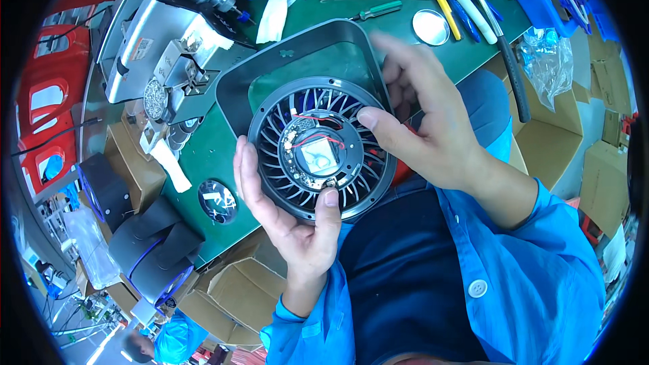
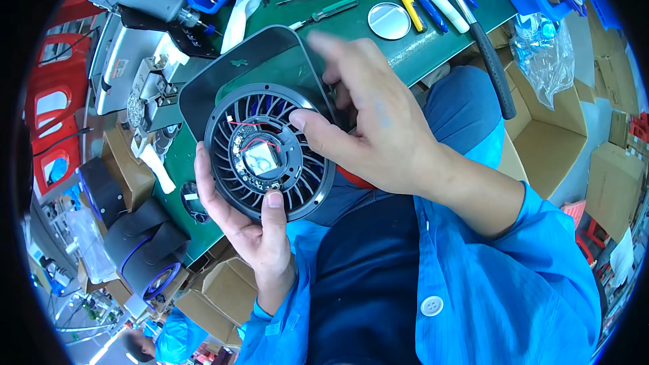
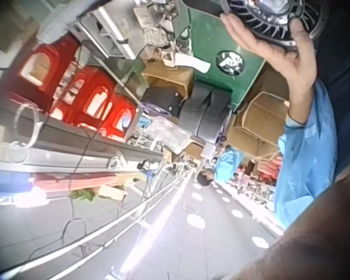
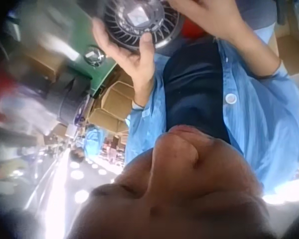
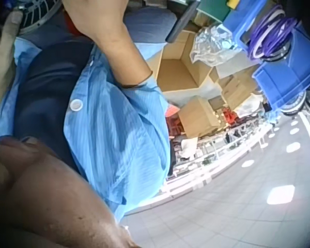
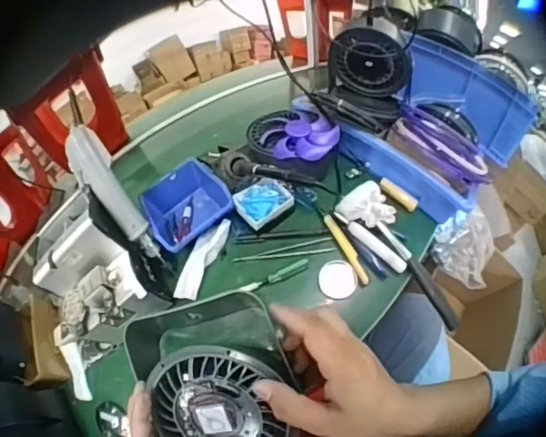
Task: The person fastens components onto a circular housing using an electric screwdriver, taps it with a cloth-wrapped mallet, connects a battery and wiring, places the housing into a frame, drives screws with the electric screwdriver, and arranges the wires with tweezers.
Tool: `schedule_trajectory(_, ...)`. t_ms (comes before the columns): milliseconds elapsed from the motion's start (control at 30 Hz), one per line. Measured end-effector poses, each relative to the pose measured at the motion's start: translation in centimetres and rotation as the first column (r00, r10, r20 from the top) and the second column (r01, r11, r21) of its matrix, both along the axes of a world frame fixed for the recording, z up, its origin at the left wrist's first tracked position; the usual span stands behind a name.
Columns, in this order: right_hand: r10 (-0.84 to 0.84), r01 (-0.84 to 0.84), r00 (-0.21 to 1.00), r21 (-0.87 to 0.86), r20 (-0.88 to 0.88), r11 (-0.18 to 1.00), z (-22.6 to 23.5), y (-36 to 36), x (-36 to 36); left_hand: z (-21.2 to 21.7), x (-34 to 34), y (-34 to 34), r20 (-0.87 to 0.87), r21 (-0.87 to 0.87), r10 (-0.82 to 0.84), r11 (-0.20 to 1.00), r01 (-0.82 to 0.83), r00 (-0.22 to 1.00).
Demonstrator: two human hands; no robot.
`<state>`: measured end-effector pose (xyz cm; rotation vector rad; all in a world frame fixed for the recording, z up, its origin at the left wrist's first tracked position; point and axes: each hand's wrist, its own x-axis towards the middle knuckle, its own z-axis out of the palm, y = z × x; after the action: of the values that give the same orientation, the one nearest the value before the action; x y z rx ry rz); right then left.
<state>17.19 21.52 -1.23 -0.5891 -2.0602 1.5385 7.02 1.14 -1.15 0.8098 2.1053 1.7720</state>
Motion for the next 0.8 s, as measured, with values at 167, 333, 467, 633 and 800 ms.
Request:
schedule_trajectory(167,0.018,-0.021,1.0,0.23,0.013,0.973,-0.3,0.3,-0.8,-0.8,0.2,-0.5,-0.063,0.022,-0.022,0.999,0.023,0.998)
schedule_trajectory(333,0.047,-0.051,0.998,0.113,0.038,0.992,0.3,0.1,-0.7,0.3,-0.2,-0.7,-0.175,-0.143,-0.072,0.989,0.047,0.982)
schedule_trajectory(467,0.084,-0.071,0.988,-0.101,0.129,0.992,1.3,-0.2,-0.7,-0.7,0.3,-0.5,-0.109,-0.034,-0.015,0.999,0.011,0.994)
schedule_trajectory(633,-0.034,0.018,0.983,-0.086,-0.179,0.996,-2.0,-1.3,-0.4,-0.2,1.1,0.8,0.017,0.241,-0.008,0.97,0.004,1.0)
schedule_trajectory(800,0.117,-0.073,0.971,0.204,-0.21,0.976,-2.6,-0.3,0.4,0.5,0.0,-0.6,0.531,0.223,0.049,0.955,-0.195,0.846)
